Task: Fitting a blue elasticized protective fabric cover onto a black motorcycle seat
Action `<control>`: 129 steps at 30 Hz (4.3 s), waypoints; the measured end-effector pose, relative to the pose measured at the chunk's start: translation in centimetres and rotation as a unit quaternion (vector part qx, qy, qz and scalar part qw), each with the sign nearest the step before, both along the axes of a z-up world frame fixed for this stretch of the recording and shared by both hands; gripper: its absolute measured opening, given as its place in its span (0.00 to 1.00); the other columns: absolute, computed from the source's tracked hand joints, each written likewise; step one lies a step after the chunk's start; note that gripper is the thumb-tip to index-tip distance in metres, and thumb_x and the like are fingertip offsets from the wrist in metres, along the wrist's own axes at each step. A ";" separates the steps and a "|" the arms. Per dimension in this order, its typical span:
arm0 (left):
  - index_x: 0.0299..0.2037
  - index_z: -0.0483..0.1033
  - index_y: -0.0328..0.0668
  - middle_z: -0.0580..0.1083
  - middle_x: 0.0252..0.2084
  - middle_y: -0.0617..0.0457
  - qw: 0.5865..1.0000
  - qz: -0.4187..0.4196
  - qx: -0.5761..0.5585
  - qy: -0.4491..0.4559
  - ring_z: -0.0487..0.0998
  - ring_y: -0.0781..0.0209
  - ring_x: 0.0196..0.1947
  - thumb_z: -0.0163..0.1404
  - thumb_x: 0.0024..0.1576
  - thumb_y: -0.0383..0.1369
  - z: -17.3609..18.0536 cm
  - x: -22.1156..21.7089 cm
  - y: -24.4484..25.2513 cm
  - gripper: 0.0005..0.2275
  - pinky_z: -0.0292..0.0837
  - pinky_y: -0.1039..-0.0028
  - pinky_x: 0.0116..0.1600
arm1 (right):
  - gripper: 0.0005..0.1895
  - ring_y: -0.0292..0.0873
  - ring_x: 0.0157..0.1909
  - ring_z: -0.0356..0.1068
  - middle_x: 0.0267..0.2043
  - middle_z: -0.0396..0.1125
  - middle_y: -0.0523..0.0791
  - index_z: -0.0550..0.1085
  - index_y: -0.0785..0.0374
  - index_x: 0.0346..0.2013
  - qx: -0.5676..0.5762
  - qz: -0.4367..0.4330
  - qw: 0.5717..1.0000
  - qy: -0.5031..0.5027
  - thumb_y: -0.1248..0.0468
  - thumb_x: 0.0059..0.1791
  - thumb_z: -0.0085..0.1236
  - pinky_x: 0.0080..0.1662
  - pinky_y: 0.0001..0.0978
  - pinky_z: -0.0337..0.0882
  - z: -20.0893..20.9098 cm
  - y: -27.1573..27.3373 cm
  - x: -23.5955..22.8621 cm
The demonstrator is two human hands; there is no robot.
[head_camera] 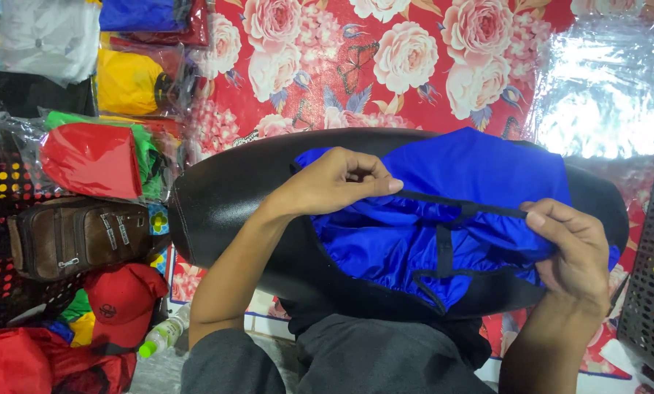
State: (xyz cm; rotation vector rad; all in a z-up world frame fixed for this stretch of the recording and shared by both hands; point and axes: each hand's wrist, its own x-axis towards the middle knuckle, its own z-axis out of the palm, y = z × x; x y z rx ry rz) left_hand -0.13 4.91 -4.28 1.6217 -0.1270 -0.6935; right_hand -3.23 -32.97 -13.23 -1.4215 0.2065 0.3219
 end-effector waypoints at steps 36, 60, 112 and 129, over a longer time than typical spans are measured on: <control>0.45 0.82 0.35 0.77 0.38 0.50 0.973 0.009 0.040 -0.226 0.76 0.64 0.38 0.57 0.60 0.27 0.1 0.3 0.6 0.06 0.69 0.78 0.46 | 0.02 0.33 0.41 0.64 0.36 0.68 0.40 0.77 0.63 0.35 0.003 -0.024 0.998 -0.051 0.67 0.49 0.61 0.48 0.22 0.63 0.6 3.2 0.0; 0.57 0.81 0.46 0.76 0.55 0.48 0.728 0.031 0.257 -0.634 0.75 0.47 0.49 0.63 0.53 0.29 -1.8 -0.4 -5.6 0.20 0.71 0.60 0.53 | 0.06 0.47 0.31 0.75 0.32 0.73 0.47 0.79 0.67 0.40 -0.242 -0.045 0.869 -0.428 0.76 0.50 0.60 0.32 0.33 0.74 7.5 10.6 -1.7; 0.34 0.85 0.34 0.72 0.29 0.48 0.667 0.085 0.173 -0.720 0.72 0.55 0.23 0.55 0.57 0.17 -3.5 -0.2 -2.2 0.07 0.75 0.70 0.32 | 0.07 0.47 0.28 0.65 0.35 0.71 0.48 0.83 0.66 0.42 -0.343 0.018 0.790 -0.508 0.72 0.49 0.67 0.34 0.36 0.69 5.1 8.7 -0.4; 0.47 0.85 0.43 0.78 0.42 0.48 0.776 0.046 0.155 -0.609 0.73 0.50 0.35 0.64 0.52 0.40 -0.4 -0.4 -3.9 0.16 0.74 0.66 0.46 | 0.13 0.37 0.25 0.62 0.30 0.68 0.52 0.86 0.67 0.32 -0.336 -0.161 0.721 -0.584 0.84 0.41 0.62 0.27 0.25 0.69 2.4 6.8 -1.9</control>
